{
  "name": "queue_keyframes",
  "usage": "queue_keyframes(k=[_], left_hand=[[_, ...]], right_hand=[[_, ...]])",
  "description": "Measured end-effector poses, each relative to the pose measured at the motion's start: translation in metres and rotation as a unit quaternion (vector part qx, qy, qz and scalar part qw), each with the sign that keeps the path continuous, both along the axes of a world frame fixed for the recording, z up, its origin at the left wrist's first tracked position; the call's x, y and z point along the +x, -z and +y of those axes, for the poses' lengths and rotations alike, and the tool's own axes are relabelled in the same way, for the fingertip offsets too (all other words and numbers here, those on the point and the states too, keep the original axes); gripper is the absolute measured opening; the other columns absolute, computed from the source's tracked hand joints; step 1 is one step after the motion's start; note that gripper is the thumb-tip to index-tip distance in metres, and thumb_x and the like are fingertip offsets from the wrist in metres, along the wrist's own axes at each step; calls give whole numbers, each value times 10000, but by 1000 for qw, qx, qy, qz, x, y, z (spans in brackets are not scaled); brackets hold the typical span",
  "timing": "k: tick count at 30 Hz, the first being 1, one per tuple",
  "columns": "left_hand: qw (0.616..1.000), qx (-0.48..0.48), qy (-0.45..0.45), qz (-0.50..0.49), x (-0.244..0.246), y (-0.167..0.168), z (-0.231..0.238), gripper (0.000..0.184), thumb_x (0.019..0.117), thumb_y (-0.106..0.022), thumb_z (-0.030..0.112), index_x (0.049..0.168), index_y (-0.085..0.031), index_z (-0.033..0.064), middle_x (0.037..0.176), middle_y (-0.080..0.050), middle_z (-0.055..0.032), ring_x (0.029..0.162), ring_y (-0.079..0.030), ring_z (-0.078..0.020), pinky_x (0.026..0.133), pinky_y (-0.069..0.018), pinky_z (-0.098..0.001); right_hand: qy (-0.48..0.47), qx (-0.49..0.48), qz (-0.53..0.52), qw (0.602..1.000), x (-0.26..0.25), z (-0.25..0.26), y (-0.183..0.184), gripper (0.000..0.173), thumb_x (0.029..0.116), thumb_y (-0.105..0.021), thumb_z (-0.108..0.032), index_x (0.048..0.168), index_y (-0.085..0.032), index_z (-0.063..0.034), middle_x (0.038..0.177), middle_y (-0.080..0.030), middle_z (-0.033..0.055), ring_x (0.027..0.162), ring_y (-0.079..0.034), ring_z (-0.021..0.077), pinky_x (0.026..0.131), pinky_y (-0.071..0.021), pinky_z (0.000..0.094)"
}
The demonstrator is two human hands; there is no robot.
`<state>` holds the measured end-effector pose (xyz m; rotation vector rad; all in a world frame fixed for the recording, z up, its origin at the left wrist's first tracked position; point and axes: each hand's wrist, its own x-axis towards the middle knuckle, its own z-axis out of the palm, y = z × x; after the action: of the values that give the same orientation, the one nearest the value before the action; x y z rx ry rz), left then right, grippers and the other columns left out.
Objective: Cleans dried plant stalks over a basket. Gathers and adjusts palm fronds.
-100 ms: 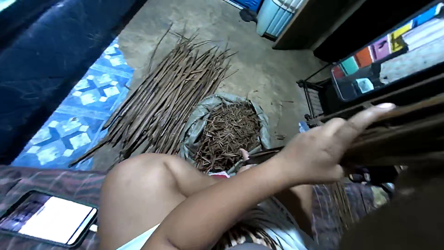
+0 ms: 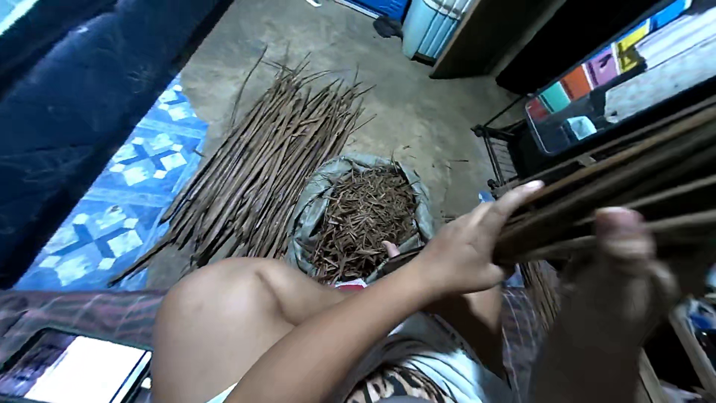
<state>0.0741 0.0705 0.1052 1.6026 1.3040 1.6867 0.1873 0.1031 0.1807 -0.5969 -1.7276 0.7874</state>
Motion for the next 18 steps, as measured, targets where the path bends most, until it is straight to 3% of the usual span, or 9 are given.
queue_keyframes(k=[3, 6, 9, 11, 13, 16, 18], left_hand=[[996, -84, 38, -14, -8, 20, -7, 1026, 728, -861, 93, 1601, -322, 123, 1371, -610, -201, 1224, -630, -300, 1016, -529, -498], [989, -130, 63, -29, -16, 25, -11, 1027, 727, -868, 119, 1597, -322, 147, 1380, -597, -191, 1230, -617, -253, 1033, -518, -450], [989, -123, 75, -45, -17, 27, -12, 1014, 712, -870, 142, 1579, -347, 123, 1348, -617, -180, 1200, -631, -212, 1018, -528, -415], [989, -106, 80, -59, -17, 27, -12, 985, 713, -848, 179, 1563, -359, 88, 1326, -632, -164, 1179, -637, -169, 1010, -532, -381], [991, -81, 70, -76, -17, 26, -14, 938, 712, -846, 223, 1518, -402, 38, 1263, -662, -128, 1122, -650, -94, 979, -544, -305], [989, -52, 72, -116, -17, 29, -21, 922, 699, -856, 233, 1463, -422, -47, 1251, -651, -103, 1098, -632, -21, 963, -530, -216], [986, -50, 76, -136, -16, 34, -24, 952, 701, -869, 236, 1469, -398, -72, 1259, -648, -104, 1102, -635, -14, 964, -537, -208]], right_hand=[[-36, -17, 2, 999, -1, -6, 27, 456, 953, -754, -261, 1312, -556, -62, 1130, -725, -155, 1083, -676, -23, 989, -567, 226], [-46, -35, 5, 998, 6, -5, 44, 421, 945, -762, -262, 1310, -581, -157, 1136, -725, -190, 1089, -669, -51, 987, -561, 196], [-65, 29, -38, 997, 27, 7, 66, 287, 1039, -632, -230, 1286, -644, -85, 1200, -712, -85, 1136, -640, -43, 1008, -511, 167], [-28, 25, -38, 999, 27, 11, 74, 431, 998, -696, -269, 1256, -596, 61, 1146, -709, -22, 1083, -646, -40, 972, -522, 166], [-1, -21, -71, 997, 17, 3, 61, 684, 888, -800, -366, 1213, -541, 178, 1083, -698, 27, 1019, -628, -73, 926, -524, 142], [-23, -3, -103, 994, 8, 4, 65, 743, 846, -820, -434, 1182, -567, 179, 1053, -707, 87, 1000, -644, -53, 919, -533, 157], [-53, 15, -103, 993, 3, 5, 62, 726, 854, -813, -475, 1202, -587, 122, 1046, -708, 66, 1004, -643, -54, 925, -543, 167]])
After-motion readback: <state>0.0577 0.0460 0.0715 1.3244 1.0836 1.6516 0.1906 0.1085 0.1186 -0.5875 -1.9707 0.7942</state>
